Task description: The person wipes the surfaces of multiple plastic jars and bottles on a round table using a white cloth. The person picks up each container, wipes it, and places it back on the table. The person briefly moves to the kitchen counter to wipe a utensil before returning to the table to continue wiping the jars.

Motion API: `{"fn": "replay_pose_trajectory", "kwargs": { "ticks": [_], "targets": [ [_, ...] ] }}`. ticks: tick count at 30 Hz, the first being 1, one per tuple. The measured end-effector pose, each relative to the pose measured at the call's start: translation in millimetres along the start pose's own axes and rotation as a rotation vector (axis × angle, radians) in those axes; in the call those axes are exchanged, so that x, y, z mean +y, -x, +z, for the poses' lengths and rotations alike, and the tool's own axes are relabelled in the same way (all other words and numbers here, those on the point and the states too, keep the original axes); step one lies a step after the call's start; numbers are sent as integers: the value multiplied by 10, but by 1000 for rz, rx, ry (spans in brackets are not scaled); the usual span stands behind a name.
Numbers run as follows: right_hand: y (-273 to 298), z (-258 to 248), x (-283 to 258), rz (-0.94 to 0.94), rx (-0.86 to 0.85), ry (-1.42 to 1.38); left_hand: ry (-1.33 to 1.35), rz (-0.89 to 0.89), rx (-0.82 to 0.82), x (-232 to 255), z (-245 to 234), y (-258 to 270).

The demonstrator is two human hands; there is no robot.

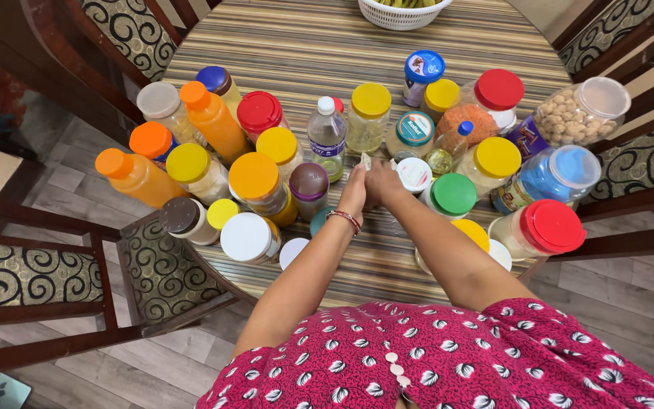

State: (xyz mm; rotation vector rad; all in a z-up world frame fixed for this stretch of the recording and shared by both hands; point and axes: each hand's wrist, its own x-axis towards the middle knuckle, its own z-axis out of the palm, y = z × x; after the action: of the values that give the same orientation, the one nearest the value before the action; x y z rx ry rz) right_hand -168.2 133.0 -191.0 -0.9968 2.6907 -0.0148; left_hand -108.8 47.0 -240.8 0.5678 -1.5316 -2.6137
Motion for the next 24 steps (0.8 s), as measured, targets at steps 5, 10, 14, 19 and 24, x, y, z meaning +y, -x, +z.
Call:
{"fn": "replay_pose_trajectory", "kwargs": {
  "ticks": [5,10,14,19,24],
  "targets": [
    [409,-537,-24,21,75,-268,40,119,132,46,-63,378],
    [1042,-1277,133,-367,140,-717,409,50,61,519,197,1017],
    [1411,-1662,73,-12,150,-1066,718,-113,-129,809,345,1399],
    [1862,-1553,-352,-313,615,-920,795,-90,-71,712,335,1508],
    [2019,-1161,-650,-635,709,-331,979,-55,-354,587,353,1581]
  ]
}}
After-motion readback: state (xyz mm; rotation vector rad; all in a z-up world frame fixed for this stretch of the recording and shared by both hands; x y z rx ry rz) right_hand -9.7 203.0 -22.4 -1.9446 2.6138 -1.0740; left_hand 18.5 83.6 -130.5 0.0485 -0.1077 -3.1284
